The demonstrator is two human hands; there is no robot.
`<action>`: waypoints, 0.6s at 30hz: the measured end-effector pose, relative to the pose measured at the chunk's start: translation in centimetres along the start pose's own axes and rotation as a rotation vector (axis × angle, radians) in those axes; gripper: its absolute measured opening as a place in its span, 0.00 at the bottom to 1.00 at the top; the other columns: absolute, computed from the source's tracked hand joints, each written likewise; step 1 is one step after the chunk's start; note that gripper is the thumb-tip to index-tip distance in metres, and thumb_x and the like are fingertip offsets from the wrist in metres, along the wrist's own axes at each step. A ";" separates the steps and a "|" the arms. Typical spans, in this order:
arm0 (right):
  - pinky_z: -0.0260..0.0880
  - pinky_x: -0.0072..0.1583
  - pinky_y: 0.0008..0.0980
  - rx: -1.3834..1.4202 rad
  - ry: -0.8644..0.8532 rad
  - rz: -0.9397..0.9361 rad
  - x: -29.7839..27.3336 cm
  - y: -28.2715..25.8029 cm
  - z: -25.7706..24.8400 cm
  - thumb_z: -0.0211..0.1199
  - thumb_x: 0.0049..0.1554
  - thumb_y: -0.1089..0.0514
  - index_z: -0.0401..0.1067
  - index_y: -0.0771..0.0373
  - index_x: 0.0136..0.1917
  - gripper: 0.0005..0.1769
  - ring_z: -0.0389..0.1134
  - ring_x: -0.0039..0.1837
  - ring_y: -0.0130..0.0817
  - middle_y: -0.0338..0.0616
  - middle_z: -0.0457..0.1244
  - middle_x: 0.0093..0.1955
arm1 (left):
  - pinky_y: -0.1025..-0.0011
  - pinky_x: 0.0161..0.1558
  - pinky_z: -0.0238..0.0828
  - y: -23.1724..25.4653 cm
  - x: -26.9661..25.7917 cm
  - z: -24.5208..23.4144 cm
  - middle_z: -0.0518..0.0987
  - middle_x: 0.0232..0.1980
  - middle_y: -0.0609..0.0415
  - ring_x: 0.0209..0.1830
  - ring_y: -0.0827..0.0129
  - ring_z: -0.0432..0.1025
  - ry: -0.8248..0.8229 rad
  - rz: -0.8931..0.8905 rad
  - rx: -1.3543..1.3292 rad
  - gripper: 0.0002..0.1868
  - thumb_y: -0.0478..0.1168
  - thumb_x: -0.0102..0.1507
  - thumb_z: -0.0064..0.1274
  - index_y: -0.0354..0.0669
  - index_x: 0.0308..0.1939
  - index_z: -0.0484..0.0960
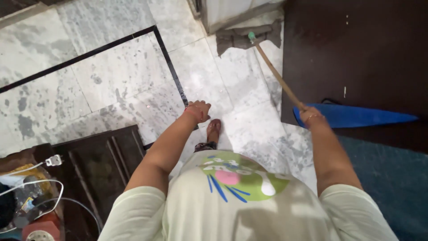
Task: The person attaches a grey cloth to a mop head and mops a tiled floor in a cluttered room. The person moves the mop back and forth across the floor, covering different areas near a cabinet and doorway.
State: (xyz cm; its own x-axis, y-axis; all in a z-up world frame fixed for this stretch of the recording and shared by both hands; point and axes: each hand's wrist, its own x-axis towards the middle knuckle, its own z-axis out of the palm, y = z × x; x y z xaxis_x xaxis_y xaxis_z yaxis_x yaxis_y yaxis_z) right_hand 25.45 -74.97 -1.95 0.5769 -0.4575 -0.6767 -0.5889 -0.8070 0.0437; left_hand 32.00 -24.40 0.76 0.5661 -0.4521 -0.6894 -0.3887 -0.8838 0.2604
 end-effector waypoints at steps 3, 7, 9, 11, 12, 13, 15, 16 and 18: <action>0.67 0.63 0.46 0.075 -0.024 -0.011 -4.4 2.9 3.2 0.57 0.63 0.43 0.65 0.35 0.76 0.28 0.69 0.63 0.55 0.56 0.67 0.63 | 0.47 0.63 0.65 2.7 0.9 0.7 0.75 0.65 0.46 0.67 0.51 0.69 -0.011 0.030 0.026 0.27 0.53 0.62 0.57 0.47 0.62 0.76; 0.69 0.59 0.43 0.148 -0.026 -0.125 -9.8 8.9 7.1 0.57 0.62 0.46 0.63 0.36 0.78 0.31 0.71 0.57 0.52 0.59 0.69 0.58 | 0.46 0.62 0.65 7.4 1.4 3.2 0.75 0.65 0.46 0.67 0.50 0.69 -0.010 0.080 0.086 0.28 0.52 0.60 0.60 0.47 0.61 0.77; 0.70 0.58 0.44 0.132 -0.082 -0.104 -13.1 12.9 9.7 0.55 0.63 0.47 0.62 0.35 0.79 0.31 0.72 0.55 0.52 0.59 0.71 0.55 | 0.45 0.61 0.67 10.0 1.1 5.2 0.76 0.66 0.46 0.67 0.49 0.70 0.019 0.106 0.097 0.26 0.51 0.61 0.59 0.47 0.61 0.78; 0.72 0.55 0.46 0.137 -0.162 -0.001 -16.5 16.8 12.0 0.52 0.65 0.47 0.60 0.35 0.81 0.31 0.75 0.52 0.53 0.58 0.72 0.52 | 0.44 0.62 0.65 13.2 0.0 7.0 0.74 0.66 0.45 0.68 0.48 0.68 -0.042 0.095 0.112 0.28 0.53 0.62 0.59 0.46 0.63 0.76; 0.73 0.55 0.47 0.123 -0.182 0.006 -17.7 18.5 12.8 0.52 0.65 0.47 0.60 0.34 0.81 0.31 0.74 0.51 0.54 0.58 0.72 0.51 | 0.43 0.62 0.64 14.6 -0.6 7.4 0.73 0.67 0.44 0.68 0.47 0.67 -0.068 0.086 0.123 0.29 0.54 0.63 0.59 0.46 0.64 0.74; 0.73 0.55 0.49 0.112 -0.209 0.019 -19.4 20.7 13.7 0.51 0.65 0.47 0.59 0.33 0.81 0.31 0.73 0.51 0.56 0.58 0.72 0.50 | 0.45 0.62 0.66 15.9 -1.5 8.1 0.74 0.66 0.45 0.67 0.48 0.68 -0.074 0.108 0.130 0.27 0.53 0.63 0.58 0.46 0.63 0.77; 0.73 0.56 0.48 0.043 -0.231 -0.035 -22.3 24.9 14.8 0.54 0.62 0.48 0.57 0.32 0.81 0.34 0.73 0.51 0.53 0.56 0.72 0.49 | 0.48 0.63 0.68 18.6 -2.6 9.2 0.77 0.66 0.46 0.66 0.51 0.72 -0.082 0.155 0.145 0.25 0.52 0.63 0.57 0.46 0.60 0.81; 0.73 0.57 0.45 -0.016 -0.226 -0.100 -23.6 26.7 14.8 0.57 0.59 0.50 0.56 0.32 0.81 0.37 0.74 0.51 0.49 0.54 0.72 0.50 | 0.48 0.63 0.68 19.9 -2.6 9.6 0.77 0.66 0.46 0.67 0.51 0.71 -0.067 0.160 0.153 0.25 0.53 0.63 0.57 0.46 0.61 0.80; 0.72 0.59 0.42 -0.134 -0.224 -0.167 -26.3 28.7 15.1 0.61 0.56 0.51 0.53 0.30 0.81 0.42 0.75 0.53 0.46 0.53 0.72 0.52 | 0.48 0.63 0.67 22.2 -2.1 10.6 0.75 0.66 0.47 0.67 0.52 0.70 -0.043 0.173 0.164 0.26 0.53 0.63 0.57 0.48 0.62 0.78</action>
State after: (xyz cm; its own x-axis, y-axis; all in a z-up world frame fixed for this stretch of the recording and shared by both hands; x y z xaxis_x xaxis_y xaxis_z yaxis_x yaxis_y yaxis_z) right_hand -15.17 -80.43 6.00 0.5117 -0.2326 -0.8271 -0.4074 -0.9132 0.0047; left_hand 14.45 -41.81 0.84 0.4505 -0.5866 -0.6730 -0.5922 -0.7605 0.2665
